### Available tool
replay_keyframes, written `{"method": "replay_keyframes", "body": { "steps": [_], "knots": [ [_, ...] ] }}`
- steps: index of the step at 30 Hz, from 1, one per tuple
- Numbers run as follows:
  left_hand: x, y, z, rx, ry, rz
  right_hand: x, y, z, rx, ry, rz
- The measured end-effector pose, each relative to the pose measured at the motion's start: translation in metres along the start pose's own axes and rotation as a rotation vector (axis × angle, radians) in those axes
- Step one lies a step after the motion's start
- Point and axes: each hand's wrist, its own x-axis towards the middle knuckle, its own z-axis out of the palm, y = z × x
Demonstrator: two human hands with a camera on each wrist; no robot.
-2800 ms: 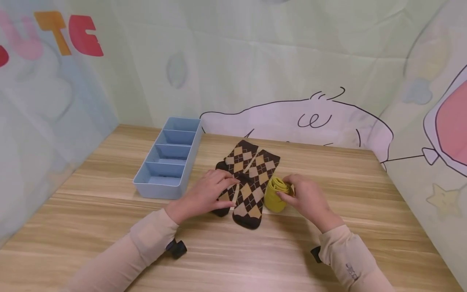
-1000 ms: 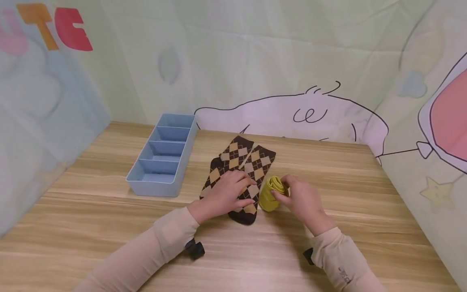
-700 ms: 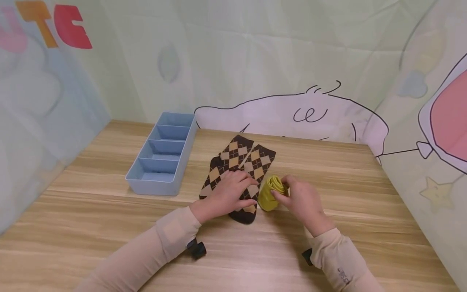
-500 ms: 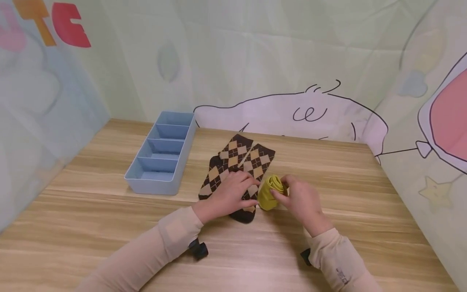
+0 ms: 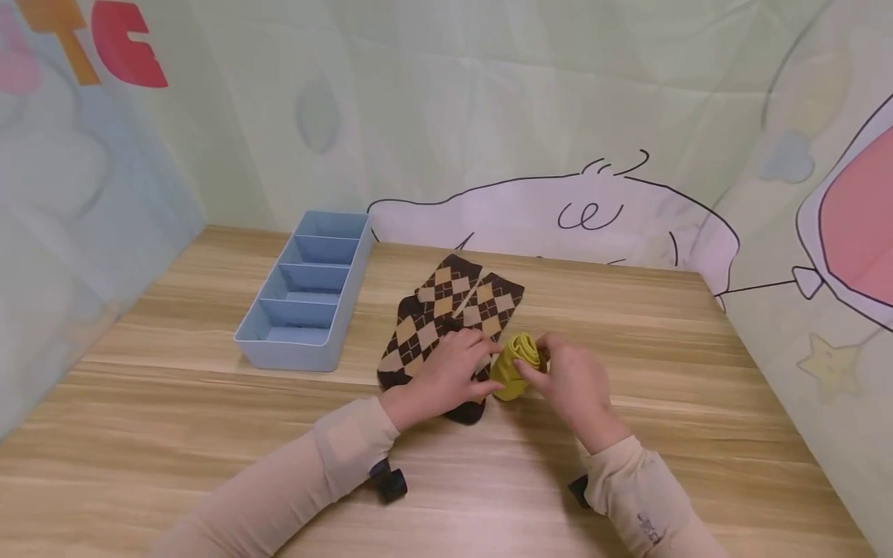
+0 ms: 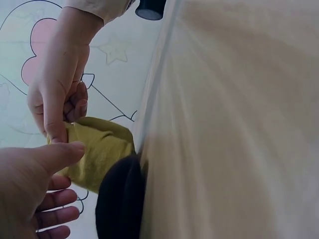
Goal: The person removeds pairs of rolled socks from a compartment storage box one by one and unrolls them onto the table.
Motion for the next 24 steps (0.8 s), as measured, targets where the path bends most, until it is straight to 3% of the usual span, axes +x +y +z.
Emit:
{"method": "replay_keyframes", "body": {
  "steps": [15, 24],
  "knots": [
    [0.004, 0.007, 0.014, -0.085, 0.036, -0.042, -0.004, -0.002, -0.003, -0.01, -0.017, 0.076],
    [0.005, 0.007, 0.022, -0.186, 0.045, -0.045, -0.005, 0.008, -0.005, 0.035, -0.037, 0.0]
  ]
}}
